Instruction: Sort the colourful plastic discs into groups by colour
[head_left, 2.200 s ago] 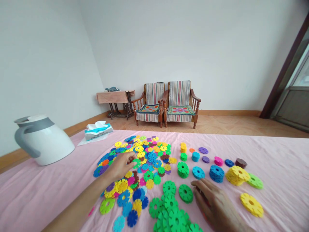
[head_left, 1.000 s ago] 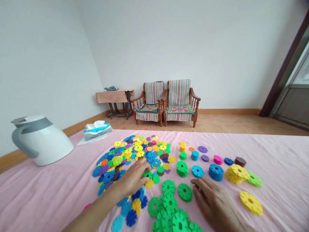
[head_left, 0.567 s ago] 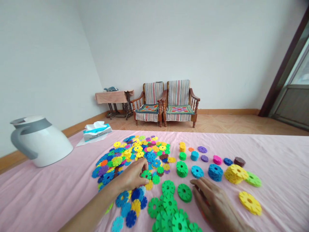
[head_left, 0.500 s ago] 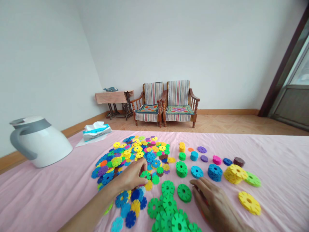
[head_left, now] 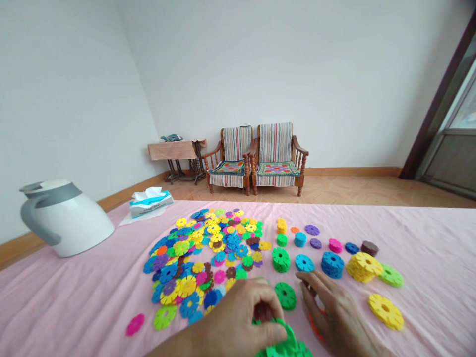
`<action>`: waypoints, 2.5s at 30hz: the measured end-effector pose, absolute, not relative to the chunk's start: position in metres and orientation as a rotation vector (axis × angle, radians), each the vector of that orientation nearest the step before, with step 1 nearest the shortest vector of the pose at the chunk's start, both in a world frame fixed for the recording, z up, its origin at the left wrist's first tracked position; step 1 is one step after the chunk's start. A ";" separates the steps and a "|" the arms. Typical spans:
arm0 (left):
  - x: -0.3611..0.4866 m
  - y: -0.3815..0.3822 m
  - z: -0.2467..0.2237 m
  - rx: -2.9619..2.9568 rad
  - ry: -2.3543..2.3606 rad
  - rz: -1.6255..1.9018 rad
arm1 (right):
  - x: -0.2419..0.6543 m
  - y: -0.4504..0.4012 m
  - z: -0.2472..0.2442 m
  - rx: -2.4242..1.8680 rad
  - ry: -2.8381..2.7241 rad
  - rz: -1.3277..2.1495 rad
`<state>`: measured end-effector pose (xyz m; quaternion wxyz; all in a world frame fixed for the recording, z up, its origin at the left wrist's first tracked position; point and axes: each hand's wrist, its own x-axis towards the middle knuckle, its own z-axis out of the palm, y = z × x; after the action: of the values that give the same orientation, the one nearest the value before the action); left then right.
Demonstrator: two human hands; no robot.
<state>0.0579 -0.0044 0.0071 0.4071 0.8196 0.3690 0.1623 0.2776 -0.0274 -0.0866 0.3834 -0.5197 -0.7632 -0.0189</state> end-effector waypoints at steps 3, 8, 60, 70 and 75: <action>0.075 -0.014 -0.019 2.251 0.724 0.297 | 0.278 -0.027 -0.087 -1.302 -1.948 -0.093; 0.073 -0.013 -0.023 2.373 0.866 0.376 | 0.276 -0.027 -0.083 -1.284 -1.972 -0.088; -0.028 0.180 -0.027 2.555 1.661 0.004 | 0.275 -0.028 -0.077 -1.341 -2.025 0.038; -0.030 0.180 -0.031 2.514 1.724 -0.026 | 0.276 -0.029 -0.080 -1.333 -2.023 0.010; -0.031 0.184 -0.026 2.483 1.720 -0.050 | 0.275 -0.029 -0.078 -1.321 -2.021 0.014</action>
<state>-0.0307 0.1839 -0.0264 0.0604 0.8205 0.5682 -0.0164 0.2754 -0.0287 -0.0781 0.3558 -0.5113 -0.7822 0.0055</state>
